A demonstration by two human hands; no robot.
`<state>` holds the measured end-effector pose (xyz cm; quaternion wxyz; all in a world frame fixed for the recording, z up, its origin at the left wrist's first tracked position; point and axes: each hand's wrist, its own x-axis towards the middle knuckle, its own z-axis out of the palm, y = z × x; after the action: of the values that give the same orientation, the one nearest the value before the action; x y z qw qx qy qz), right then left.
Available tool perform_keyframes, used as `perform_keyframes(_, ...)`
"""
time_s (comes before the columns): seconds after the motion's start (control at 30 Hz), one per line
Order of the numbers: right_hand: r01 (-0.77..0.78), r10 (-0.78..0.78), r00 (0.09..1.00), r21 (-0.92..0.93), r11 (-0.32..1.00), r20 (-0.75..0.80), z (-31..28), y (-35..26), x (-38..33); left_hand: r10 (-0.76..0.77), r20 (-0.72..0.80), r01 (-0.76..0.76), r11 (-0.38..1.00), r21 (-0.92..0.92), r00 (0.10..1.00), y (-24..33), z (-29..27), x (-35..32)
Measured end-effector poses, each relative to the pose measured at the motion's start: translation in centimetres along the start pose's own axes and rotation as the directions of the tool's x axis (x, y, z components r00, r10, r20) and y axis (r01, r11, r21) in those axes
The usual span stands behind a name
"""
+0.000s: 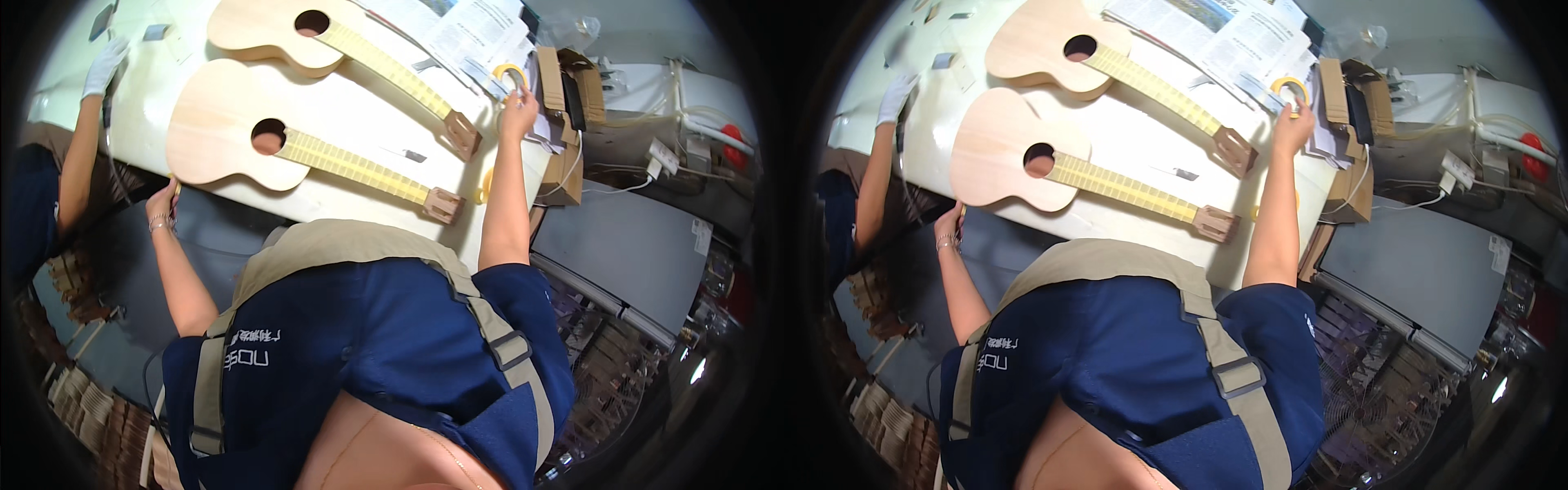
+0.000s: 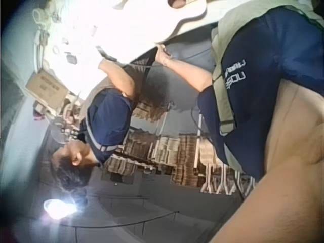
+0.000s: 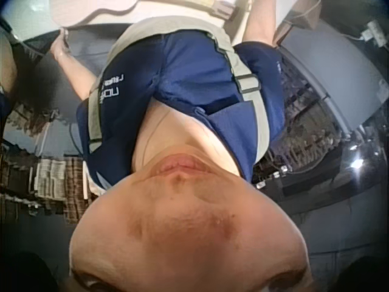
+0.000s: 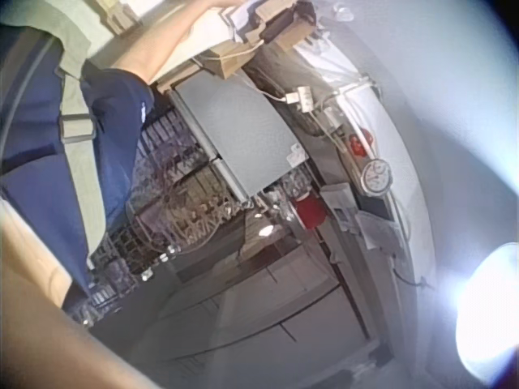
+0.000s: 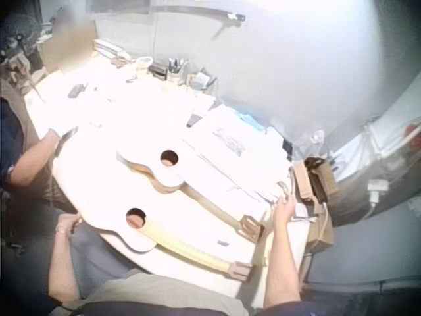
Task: The person applies masking tape to the necks of acoustic guitars on a workbench. They then wipe the taped areas with a cloth. The person places the finished guitars onto a nearby rack and retrieves new ones to repeat the process.
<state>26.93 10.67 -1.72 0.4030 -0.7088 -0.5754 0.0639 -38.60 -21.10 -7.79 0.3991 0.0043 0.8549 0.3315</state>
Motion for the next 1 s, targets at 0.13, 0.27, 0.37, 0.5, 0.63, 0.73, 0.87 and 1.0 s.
perform_keyframes(0.13, 0.230, -0.143, 0.913, -0.194, 0.954, 0.382, 2.4, -0.7, 1.5, 0.036, -0.136, -0.042, 0.998, -0.041, 0.990, -1.4, 0.3, 0.5)
perform_keyframes(0.27, 0.524, -0.288, 0.825, -0.469, 0.711, 0.486, 4.7, 0.2, 2.0, 0.406, -0.557, -0.497, 0.868, -0.014, 0.724, -2.7, 1.8, 0.4)
perform_keyframes(0.37, 0.477, -0.259, 0.837, -0.412, 0.776, 0.482, 4.1, -3.2, 2.1, 0.547, -0.730, -0.805, 0.593, -0.009, 0.411, 2.4, 3.9, -6.4)
perform_keyframes(0.5, 0.535, -0.515, 0.759, 0.069, 0.842, 0.399, 2.0, -14.0, -3.1, 0.821, -0.503, -0.851, 0.447, 0.275, 0.269, 6.5, 7.6, -11.7)
perform_keyframes(0.63, 0.513, -0.491, 0.413, 0.249, 0.822, 0.767, 1.6, -23.6, -15.6, 0.924, -0.201, -0.924, 0.356, 0.141, 0.325, 9.8, 12.6, -15.2)
perform_keyframes(0.73, 0.690, -0.706, 0.330, 0.350, 0.633, 0.626, 3.1, -25.3, -20.6, 0.924, -0.084, -0.893, 0.381, 0.240, 0.372, 8.6, 14.9, -14.4)
perform_keyframes(0.87, 0.798, -0.720, 0.333, 0.224, 0.559, 0.609, 4.7, -26.4, -22.2, 0.930, -0.046, -0.890, 0.364, 0.276, 0.365, 8.5, 14.9, -14.5)
perform_keyframes(1.0, 0.829, -0.706, 0.329, 0.166, 0.533, 0.627, 5.1, -28.0, -21.9, 0.931, -0.073, -0.884, 0.363, 0.296, 0.358, 8.4, 15.0, -14.5)
